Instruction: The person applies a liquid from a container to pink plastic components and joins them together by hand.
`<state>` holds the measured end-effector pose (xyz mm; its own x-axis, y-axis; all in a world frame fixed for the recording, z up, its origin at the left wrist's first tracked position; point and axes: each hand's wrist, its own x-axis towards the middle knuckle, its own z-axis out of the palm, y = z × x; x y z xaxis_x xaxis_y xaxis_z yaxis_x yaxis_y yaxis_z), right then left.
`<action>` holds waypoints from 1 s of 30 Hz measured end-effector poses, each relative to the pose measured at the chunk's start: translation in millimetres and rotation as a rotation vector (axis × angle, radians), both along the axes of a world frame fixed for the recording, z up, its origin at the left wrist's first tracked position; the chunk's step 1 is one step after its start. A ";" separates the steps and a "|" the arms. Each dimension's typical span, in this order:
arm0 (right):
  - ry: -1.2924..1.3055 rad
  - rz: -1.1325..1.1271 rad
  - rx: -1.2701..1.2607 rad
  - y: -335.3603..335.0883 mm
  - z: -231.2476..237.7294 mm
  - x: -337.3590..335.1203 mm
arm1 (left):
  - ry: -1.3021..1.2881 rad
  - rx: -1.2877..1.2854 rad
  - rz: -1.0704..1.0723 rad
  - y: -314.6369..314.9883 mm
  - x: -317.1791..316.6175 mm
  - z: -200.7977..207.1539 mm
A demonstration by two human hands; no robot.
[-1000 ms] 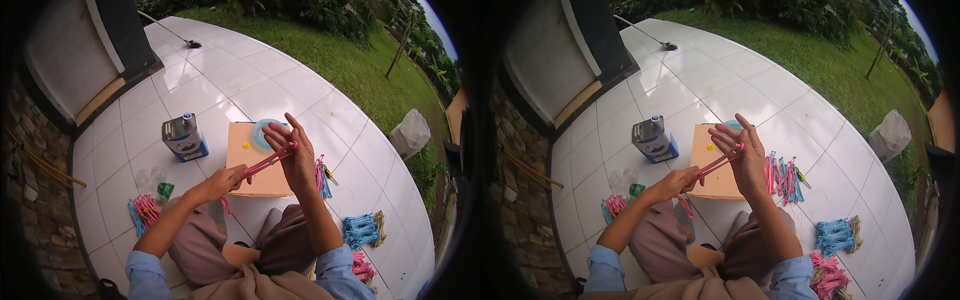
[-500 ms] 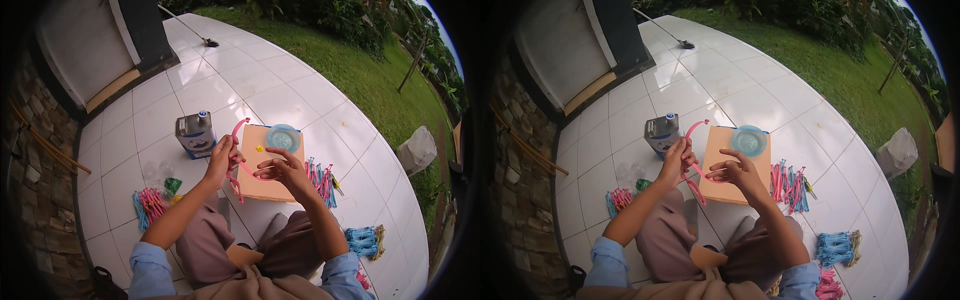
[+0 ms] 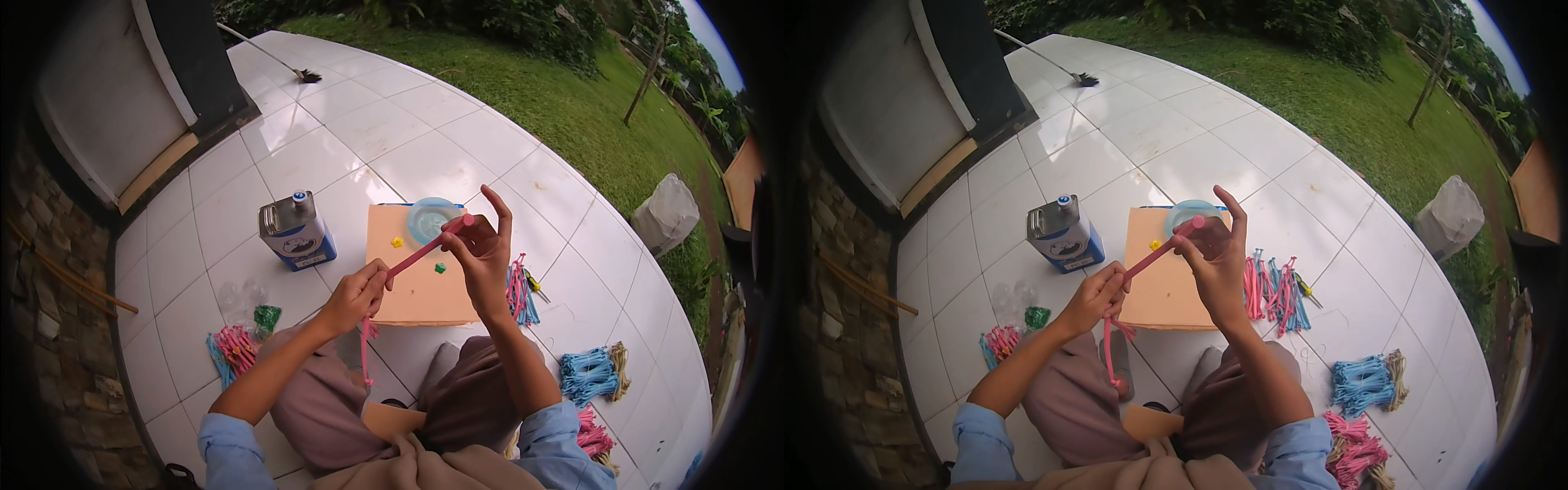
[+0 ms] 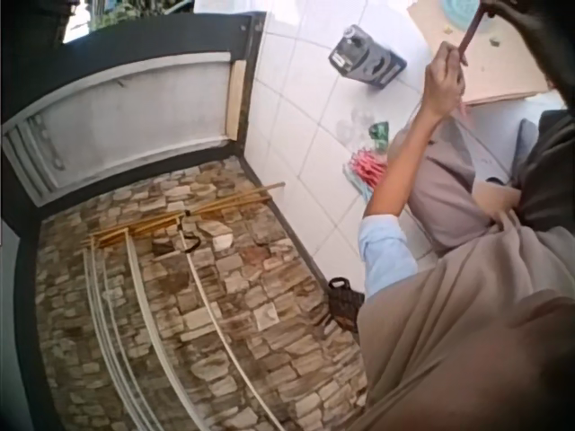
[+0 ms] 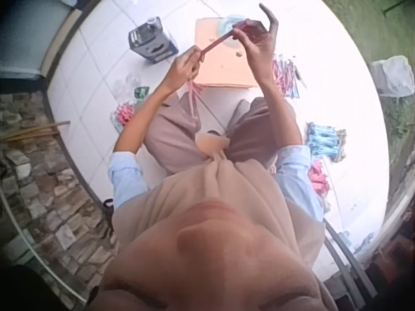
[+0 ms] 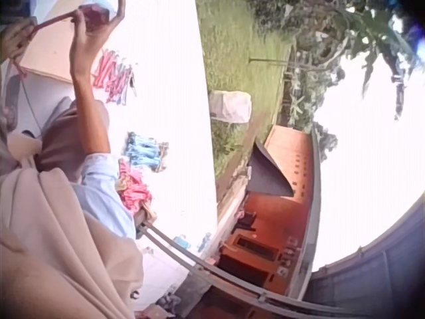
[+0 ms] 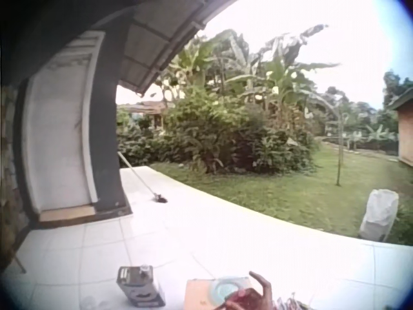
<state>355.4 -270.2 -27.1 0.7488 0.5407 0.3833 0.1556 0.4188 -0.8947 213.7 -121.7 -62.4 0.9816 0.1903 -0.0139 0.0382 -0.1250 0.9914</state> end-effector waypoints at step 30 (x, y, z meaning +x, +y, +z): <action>-0.707 0.151 -0.897 10.7 -155.0 81.9 | 0.187 -0.577 0.204 10.4 15.3 -1.6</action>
<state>437.3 -259.6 -182.1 0.4247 0.8968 0.1239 0.7434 -0.2673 -0.6131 229.0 -111.3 -64.0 0.8977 0.2835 -0.3374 0.1840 0.4546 0.8715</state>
